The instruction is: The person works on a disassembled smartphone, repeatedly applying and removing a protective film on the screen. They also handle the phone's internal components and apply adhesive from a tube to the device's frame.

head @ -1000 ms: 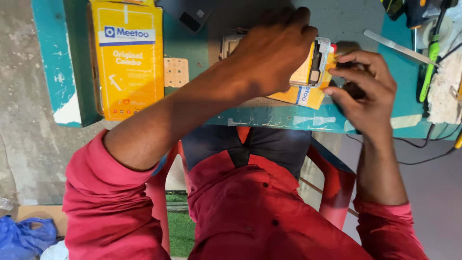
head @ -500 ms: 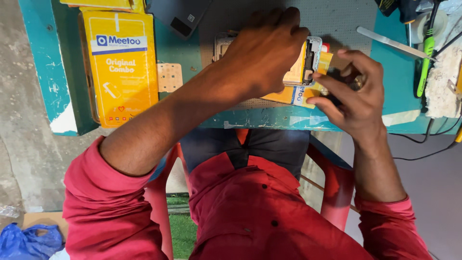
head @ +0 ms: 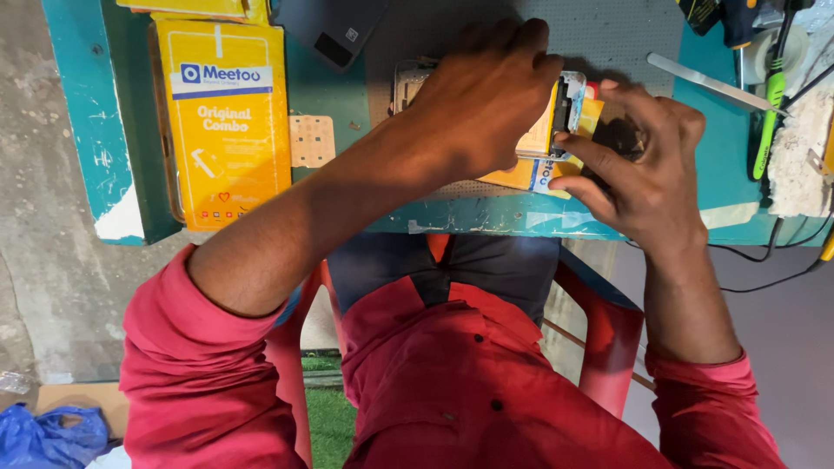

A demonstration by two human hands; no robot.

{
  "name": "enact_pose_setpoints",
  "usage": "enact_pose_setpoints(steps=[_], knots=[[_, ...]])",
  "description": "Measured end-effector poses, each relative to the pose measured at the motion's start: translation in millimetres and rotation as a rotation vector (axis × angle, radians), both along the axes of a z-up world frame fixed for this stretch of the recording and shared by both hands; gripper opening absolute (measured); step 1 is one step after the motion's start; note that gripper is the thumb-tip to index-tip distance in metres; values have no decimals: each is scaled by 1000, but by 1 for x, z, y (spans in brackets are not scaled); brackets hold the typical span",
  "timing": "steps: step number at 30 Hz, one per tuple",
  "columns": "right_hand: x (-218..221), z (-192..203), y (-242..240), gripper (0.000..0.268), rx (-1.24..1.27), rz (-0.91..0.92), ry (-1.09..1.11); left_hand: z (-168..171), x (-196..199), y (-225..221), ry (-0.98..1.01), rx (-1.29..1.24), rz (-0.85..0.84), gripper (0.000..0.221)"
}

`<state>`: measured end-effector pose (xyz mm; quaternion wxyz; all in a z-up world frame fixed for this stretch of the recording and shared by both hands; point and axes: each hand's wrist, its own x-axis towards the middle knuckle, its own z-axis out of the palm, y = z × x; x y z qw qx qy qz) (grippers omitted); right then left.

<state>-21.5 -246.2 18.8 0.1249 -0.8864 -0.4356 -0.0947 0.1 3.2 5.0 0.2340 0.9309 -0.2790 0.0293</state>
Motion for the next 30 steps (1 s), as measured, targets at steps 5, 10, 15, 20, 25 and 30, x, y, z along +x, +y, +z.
enact_pose_setpoints(steps=[5, 10, 15, 20, 25, 30], knots=[[6, 9, 2, 40, -98, 19, -107, 4, 1, -1, 22, 13, -4, 78], [9, 3, -3, 35, -72, 61, -44, 4, 2, -1, 45, 34, -20, 82], [12, 7, 0, 34, -64, 86, -13, 3, 3, -2, 21, 54, -22, 93], [12, 12, 6, 33, -40, 81, 43, 1, 3, 0, 28, 32, -30, 96], [12, 15, 10, 32, -41, 90, 35, 2, 2, 2, 82, 61, -38, 94], [13, 15, 10, 28, -16, 97, 22, 1, 3, 0, 70, 53, -19, 94]])
